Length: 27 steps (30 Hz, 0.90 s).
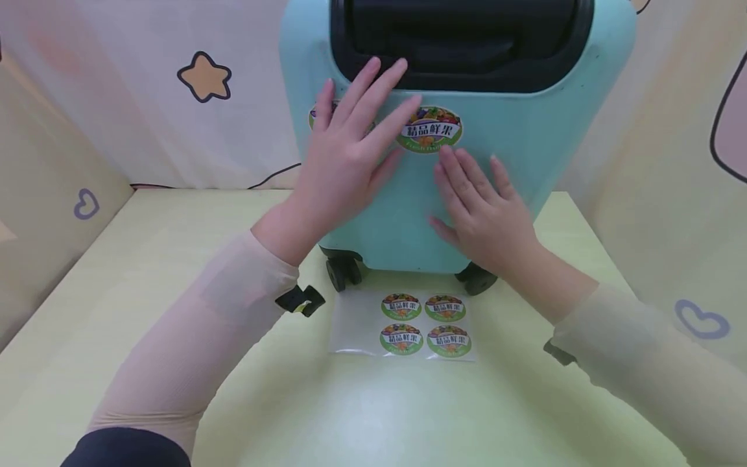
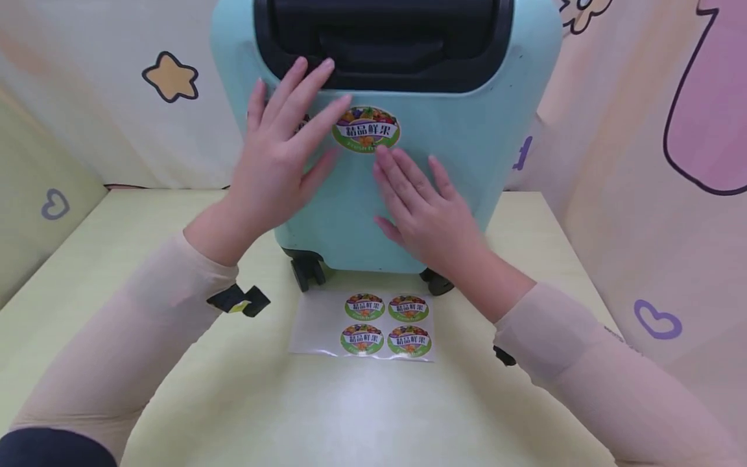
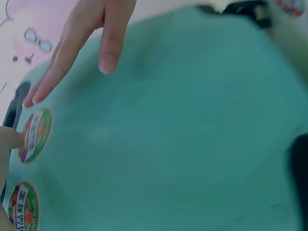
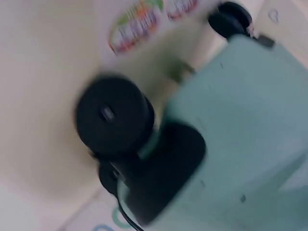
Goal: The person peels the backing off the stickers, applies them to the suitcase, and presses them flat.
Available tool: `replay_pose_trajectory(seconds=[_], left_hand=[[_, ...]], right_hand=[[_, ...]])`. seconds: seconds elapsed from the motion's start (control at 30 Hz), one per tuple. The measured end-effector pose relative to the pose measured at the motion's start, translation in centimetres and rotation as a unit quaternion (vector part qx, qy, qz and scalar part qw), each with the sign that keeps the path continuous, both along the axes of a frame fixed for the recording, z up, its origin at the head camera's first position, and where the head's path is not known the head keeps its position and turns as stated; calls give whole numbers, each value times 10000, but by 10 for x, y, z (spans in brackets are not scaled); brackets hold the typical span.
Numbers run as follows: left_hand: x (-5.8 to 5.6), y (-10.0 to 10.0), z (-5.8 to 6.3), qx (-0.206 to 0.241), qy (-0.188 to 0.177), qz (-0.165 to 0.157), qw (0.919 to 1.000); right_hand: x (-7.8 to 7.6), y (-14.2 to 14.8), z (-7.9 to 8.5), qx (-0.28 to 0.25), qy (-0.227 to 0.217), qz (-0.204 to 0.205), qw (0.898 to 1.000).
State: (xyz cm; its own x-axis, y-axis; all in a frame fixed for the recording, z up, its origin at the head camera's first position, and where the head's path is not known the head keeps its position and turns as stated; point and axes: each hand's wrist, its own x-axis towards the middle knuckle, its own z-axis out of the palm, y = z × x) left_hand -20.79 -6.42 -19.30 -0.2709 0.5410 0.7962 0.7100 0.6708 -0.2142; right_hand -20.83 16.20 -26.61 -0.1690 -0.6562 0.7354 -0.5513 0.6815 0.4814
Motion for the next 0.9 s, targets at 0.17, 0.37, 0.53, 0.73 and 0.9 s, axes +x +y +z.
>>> replay_pose_trajectory(seconds=[0.17, 0.37, 0.53, 0.73, 0.9], left_hand=[[21, -6, -37, -81, -682, -650, 9955], [45, -19, -82, -444, -2063, -739, 9747], [60, -29, -112, -524, -3179, -730, 9439], [81, -35, -140, -11, -4956, -826, 8646], [94, -37, -161, 661, -6311, -1108, 7649]], right_hand=[[18, 2, -23, 156, -735, 1115, 9909], [41, 6, -52, 209, -2065, 1355, 9688], [56, 4, -75, 487, -3052, 851, 9472], [69, -7, -93, 950, -4171, 427, 9029], [76, -22, -105, 1234, -4667, 382, 8749]])
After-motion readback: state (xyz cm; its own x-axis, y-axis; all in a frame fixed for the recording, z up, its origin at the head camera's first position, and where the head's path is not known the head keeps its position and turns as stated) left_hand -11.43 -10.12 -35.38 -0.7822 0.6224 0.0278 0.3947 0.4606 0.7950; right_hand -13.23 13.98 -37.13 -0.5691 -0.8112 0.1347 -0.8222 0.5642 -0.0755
